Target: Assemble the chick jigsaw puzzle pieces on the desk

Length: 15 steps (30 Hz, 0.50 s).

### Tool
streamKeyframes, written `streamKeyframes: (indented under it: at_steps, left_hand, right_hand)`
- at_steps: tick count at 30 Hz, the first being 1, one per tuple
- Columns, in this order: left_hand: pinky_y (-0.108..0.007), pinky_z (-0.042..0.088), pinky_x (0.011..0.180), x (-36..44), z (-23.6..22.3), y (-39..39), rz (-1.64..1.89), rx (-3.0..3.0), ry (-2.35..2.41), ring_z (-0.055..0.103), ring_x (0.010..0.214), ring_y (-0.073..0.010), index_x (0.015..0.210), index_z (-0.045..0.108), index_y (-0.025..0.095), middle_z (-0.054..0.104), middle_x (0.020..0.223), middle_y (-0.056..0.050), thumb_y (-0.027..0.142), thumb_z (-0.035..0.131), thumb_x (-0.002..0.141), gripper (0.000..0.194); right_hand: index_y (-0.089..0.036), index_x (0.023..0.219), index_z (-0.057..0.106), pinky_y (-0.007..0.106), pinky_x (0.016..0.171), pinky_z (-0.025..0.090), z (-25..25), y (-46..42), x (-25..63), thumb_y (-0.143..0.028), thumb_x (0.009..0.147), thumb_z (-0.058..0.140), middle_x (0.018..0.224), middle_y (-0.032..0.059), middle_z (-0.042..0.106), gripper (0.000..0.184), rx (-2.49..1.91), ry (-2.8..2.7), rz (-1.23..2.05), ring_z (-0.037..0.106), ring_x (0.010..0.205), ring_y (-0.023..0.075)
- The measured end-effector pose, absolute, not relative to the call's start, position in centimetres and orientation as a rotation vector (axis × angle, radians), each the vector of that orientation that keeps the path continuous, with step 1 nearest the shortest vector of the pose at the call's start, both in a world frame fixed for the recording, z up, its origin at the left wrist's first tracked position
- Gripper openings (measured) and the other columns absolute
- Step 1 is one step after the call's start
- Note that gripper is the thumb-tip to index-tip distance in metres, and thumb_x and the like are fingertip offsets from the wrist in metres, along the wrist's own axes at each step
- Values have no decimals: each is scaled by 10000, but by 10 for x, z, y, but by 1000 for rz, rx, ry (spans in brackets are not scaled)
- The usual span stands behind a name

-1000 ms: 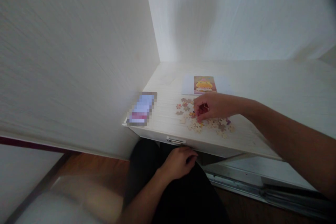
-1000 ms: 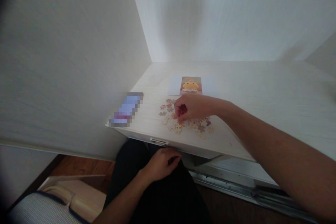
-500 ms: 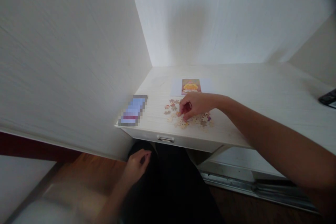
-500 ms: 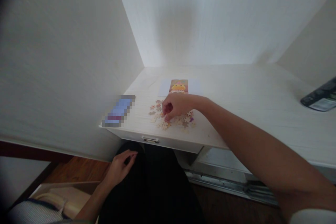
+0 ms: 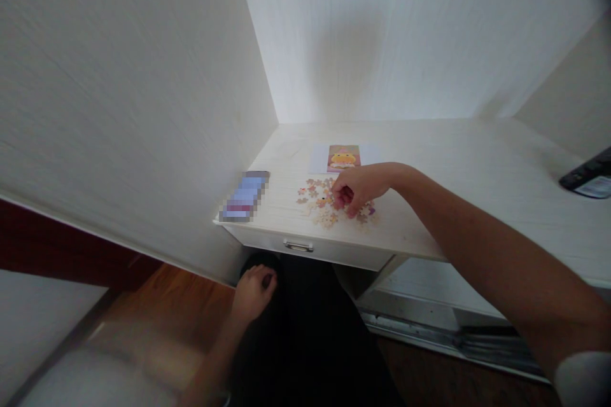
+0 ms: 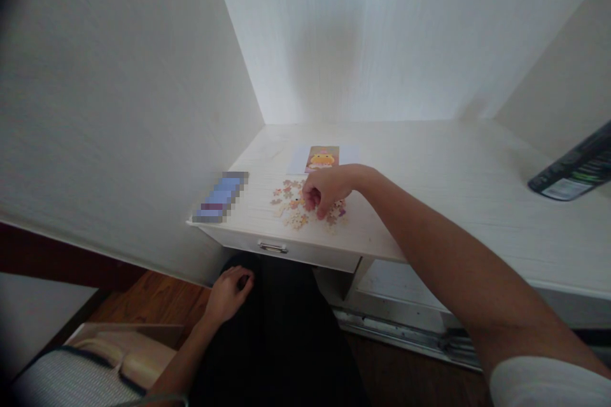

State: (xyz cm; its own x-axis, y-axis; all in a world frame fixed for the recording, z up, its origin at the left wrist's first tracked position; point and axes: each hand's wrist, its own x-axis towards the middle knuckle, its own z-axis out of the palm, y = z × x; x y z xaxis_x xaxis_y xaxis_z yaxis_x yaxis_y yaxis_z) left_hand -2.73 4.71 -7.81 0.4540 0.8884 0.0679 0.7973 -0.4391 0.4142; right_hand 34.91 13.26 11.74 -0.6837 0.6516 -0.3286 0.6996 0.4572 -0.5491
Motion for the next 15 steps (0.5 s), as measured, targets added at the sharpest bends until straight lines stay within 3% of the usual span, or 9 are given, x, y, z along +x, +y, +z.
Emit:
streamKeyframes:
  at_steps: [6,15]
  left_hand:
    - [-364,397,780,-37,-63,35,488,2349,1461,535,798,-219,889,631,198,573,791,-32,328,460,940,221]
    - [-330,389,688,-53,-50,24,679,2263,1530,530,714,-191,875,639,179,557,746,-23,419,462,953,309]
  right_hand:
    - [-152,820,698,253,598,426,123,131,349,-379,742,704,753,28,689,240,1220,2692,-1061,582,656,125]
    - [-153,726,664,251,559,391,121,123,331,-303,716,716,659,4,638,159,1266,2876,-970,558,604,115]
